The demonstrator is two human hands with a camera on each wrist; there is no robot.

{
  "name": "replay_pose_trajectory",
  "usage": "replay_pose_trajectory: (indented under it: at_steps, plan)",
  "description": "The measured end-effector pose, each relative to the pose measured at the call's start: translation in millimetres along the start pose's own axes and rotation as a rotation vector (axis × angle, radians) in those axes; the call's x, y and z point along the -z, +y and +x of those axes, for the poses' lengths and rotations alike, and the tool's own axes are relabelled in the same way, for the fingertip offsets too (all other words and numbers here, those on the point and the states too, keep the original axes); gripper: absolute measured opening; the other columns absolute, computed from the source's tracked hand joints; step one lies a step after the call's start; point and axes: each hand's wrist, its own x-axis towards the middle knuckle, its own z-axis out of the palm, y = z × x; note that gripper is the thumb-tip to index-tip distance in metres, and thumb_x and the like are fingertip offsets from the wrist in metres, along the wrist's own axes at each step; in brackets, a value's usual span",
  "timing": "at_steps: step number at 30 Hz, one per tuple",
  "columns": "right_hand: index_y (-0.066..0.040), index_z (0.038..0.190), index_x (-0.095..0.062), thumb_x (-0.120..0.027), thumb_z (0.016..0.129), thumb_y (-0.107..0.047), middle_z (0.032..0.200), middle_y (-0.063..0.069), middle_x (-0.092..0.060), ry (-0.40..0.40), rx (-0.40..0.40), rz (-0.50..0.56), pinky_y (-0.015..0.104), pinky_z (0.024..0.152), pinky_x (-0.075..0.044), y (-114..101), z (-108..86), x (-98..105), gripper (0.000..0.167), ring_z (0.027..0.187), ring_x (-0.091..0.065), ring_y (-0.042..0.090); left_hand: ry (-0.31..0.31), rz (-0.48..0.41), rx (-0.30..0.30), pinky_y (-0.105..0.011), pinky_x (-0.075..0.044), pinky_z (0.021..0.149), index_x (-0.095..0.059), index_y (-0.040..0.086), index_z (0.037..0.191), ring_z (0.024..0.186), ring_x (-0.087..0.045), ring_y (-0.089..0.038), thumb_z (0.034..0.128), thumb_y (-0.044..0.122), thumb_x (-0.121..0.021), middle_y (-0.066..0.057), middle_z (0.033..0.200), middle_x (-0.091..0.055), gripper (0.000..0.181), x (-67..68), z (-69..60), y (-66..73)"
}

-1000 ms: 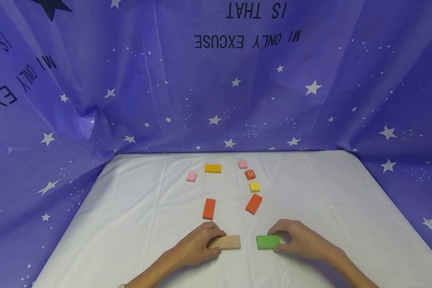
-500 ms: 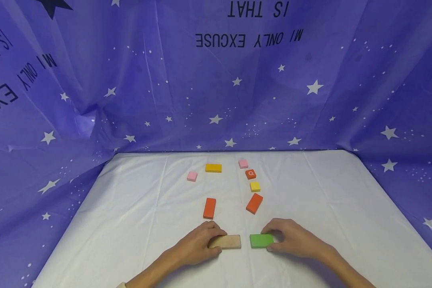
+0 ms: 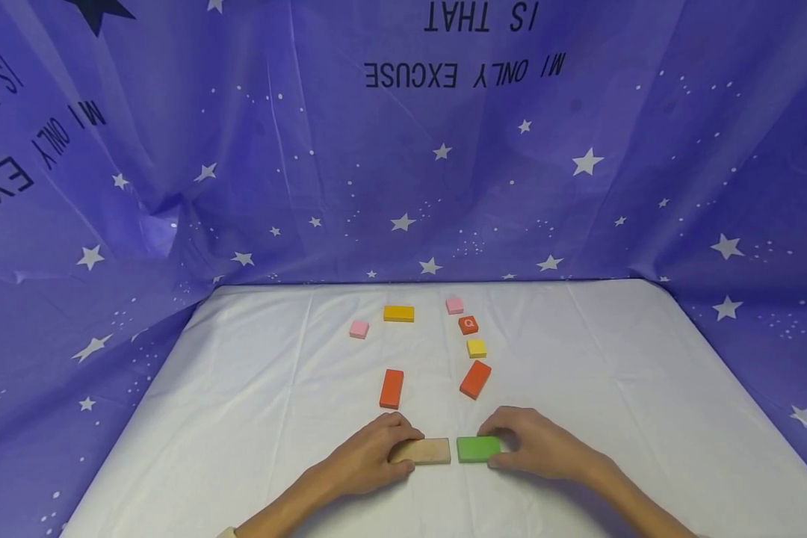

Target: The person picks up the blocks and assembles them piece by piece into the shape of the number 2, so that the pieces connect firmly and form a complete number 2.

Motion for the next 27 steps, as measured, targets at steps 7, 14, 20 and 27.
replay_pose_trajectory:
  at_steps: [7,14,20,27]
  plan:
    - [-0.020,0.109,-0.071,-0.081,0.084,-0.027,0.104,-0.020,-0.062,0.023,0.043,-0.008,0.033,0.091,-0.050,-1.1,2.7,-3.1,0.028,0.098,-0.058,0.003,0.001,-0.001,-0.002,-0.021,-0.047,0.088,-0.071,0.010,0.119,0.097,-0.050,-0.002,0.0878,0.015,-0.072,0.012,0.105,-0.057,0.031,-0.1,-0.2,-0.4]
    - [-0.022,0.110,-0.071,-0.080,0.084,-0.028,0.104,-0.020,-0.062,0.018,0.038,0.009,0.033,0.093,-0.049,-4.1,4.2,-3.4,0.028,0.100,-0.058,0.005,0.006,-0.008,-0.008,-0.021,-0.047,0.087,-0.071,0.011,0.118,0.096,-0.050,-0.001,0.0878,0.015,-0.072,0.013,0.104,-0.057,0.031,-0.4,-0.4,-1.0]
    - [-0.023,0.109,-0.071,-0.081,0.083,-0.028,0.104,-0.020,-0.062,0.009,0.032,0.013,0.033,0.093,-0.049,-6.8,6.2,-3.1,0.028,0.100,-0.058,0.005,0.005,-0.017,-0.004,-0.020,-0.047,0.087,-0.071,0.011,0.118,0.096,-0.050,-0.001,0.0879,0.014,-0.073,0.013,0.105,-0.057,0.030,0.2,-0.6,0.1]
    - [-0.022,0.108,-0.071,-0.082,0.083,-0.026,0.102,-0.020,-0.062,0.008,0.044,0.017,0.033,0.092,-0.050,-9.3,7.0,-3.3,0.028,0.098,-0.058,0.004,0.000,-0.024,0.004,-0.021,-0.047,0.088,-0.071,0.012,0.118,0.097,-0.050,-0.001,0.0885,0.015,-0.073,0.014,0.106,-0.058,0.030,0.8,-0.4,0.8]
